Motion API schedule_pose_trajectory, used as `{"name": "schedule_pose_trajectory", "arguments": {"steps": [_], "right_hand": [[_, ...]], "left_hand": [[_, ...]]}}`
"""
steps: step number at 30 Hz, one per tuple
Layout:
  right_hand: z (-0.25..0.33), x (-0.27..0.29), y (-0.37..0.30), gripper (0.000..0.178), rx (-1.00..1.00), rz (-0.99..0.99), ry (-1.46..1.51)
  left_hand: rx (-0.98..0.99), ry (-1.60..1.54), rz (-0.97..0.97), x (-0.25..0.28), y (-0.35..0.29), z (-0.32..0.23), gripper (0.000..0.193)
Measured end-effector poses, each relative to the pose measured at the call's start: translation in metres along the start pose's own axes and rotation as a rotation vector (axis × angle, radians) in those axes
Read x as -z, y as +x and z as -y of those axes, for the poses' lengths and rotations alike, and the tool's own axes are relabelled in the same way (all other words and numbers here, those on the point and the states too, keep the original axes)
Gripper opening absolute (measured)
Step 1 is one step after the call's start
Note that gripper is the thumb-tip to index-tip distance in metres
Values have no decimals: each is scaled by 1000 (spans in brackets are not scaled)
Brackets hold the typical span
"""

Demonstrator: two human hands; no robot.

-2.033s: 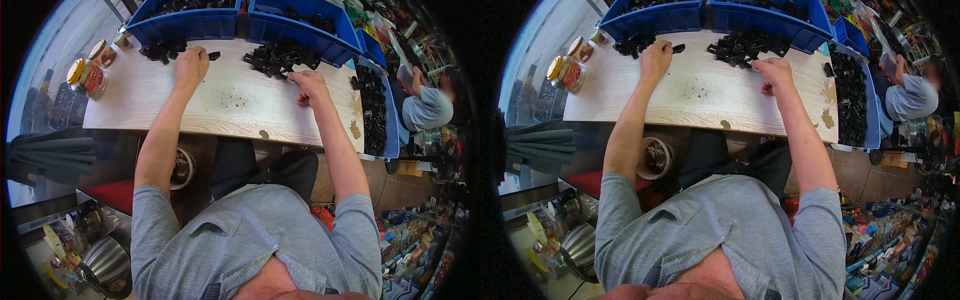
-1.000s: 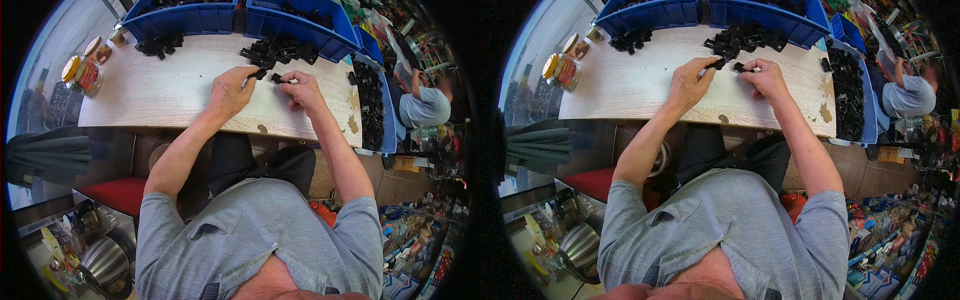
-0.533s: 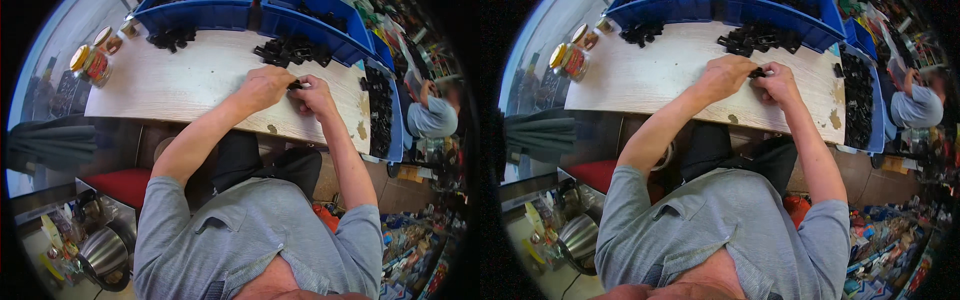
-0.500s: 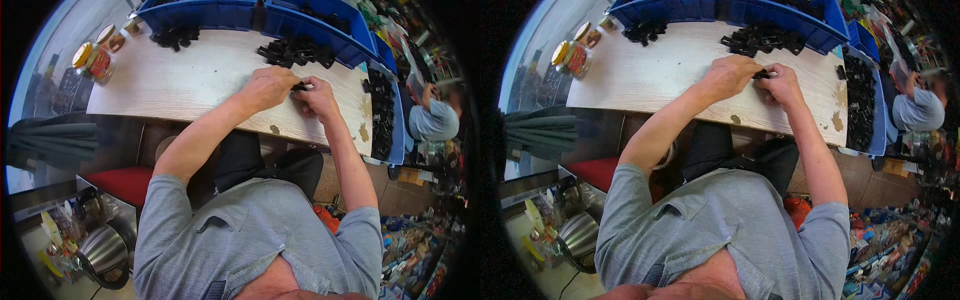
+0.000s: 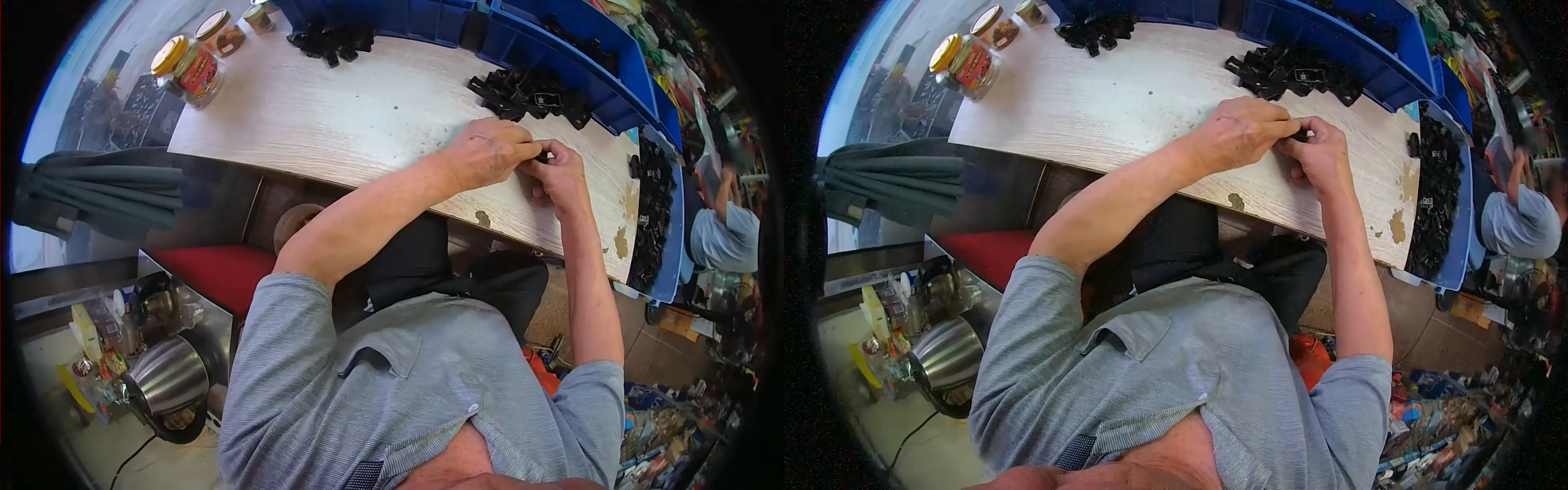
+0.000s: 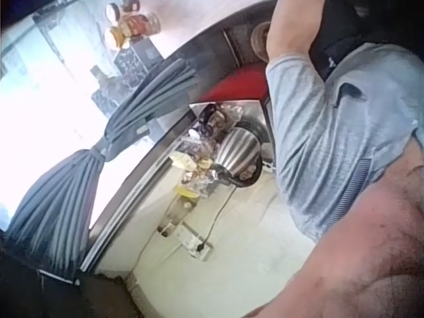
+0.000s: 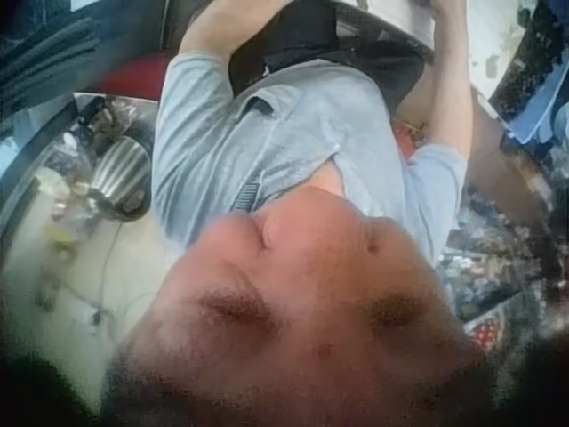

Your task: Assembling small black plastic components by snapping them together at a workbench.

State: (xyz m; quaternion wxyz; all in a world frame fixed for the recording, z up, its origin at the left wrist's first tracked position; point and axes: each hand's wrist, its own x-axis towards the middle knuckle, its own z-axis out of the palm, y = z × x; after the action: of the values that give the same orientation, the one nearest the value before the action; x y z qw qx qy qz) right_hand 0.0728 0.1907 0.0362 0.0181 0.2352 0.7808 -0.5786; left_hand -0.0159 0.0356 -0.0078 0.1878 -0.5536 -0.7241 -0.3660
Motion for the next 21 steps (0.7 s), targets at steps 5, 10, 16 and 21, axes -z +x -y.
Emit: {"name": "schedule_pose_trajectory", "arguments": {"steps": [5, 10, 16, 21], "right_hand": [[-2, 3, 4, 29, -28, -1, -18], [-2, 3, 2, 25, -11, 15, -9], [-11, 1, 9, 25, 12, -7, -19], [-5, 5, 2, 27, -46, -7, 88]], "left_hand": [[-35, 23, 53, -1, 1, -1, 27], [-15, 27, 71, 5, -2, -7, 30], [8, 81, 100, 8, -9, -12, 30], [64, 123, -204, 16, -7, -10, 24]]}}
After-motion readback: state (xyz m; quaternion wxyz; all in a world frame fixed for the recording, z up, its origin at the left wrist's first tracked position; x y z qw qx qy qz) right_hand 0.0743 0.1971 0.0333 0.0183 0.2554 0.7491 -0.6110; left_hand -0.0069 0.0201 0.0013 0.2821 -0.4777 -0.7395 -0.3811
